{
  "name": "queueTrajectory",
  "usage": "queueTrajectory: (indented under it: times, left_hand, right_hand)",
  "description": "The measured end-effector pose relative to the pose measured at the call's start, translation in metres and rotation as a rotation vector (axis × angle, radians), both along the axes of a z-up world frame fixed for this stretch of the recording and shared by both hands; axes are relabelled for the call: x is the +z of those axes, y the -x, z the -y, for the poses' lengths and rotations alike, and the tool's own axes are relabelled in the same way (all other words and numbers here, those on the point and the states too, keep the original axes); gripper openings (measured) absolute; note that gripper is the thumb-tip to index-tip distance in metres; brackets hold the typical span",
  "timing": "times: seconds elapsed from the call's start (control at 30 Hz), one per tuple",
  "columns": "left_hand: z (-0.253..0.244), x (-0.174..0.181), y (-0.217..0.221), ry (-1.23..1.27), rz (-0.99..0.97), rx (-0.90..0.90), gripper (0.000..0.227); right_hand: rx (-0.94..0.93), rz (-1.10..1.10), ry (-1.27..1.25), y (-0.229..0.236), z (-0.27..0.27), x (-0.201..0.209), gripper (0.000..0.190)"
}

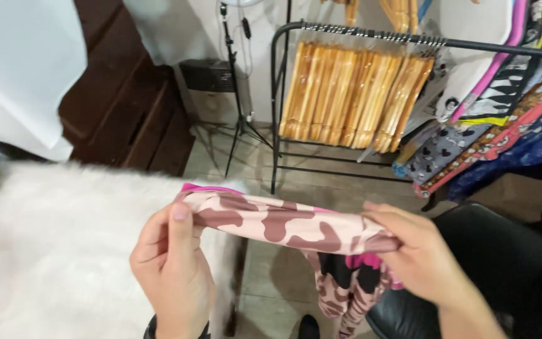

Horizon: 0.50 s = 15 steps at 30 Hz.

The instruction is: Taking patterned shirts off hangers and folding them on a white textured surface.

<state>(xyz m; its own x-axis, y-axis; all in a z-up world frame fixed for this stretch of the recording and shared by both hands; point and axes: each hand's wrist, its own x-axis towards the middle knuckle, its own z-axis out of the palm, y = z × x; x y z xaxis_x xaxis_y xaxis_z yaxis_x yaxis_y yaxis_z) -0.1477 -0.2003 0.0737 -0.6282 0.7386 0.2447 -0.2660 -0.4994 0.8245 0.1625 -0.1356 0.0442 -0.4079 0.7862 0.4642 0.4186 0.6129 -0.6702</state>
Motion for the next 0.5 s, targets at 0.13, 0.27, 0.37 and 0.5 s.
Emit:
queueTrajectory:
  times: [0.13,0.27,0.37,0.5]
  left_hand:
    - [0.042,-0.006,0.052,-0.016,-0.010,0.038,0.019]
    - [0.086,0.020,0.100,0.019,-0.390,0.087,0.035]
    - [0.103,0.075,0.120,-0.109,-0.776,0.029,0.085]
    - [0.104,0.104,0.148,-0.172,-1.438,0.200,0.114]
  right_hand:
    - [0.228,-0.045,0.191,0.037,0.016,0.048,0.028]
    - [0.328,-0.014,0.057,0.118,0.046,0.097,0.021]
    - [0.374,-0.003,0.015,0.192,0.074,0.135,0.017]
    - [0.337,-0.075,-0.164,0.274,0.095,0.145,0.028]
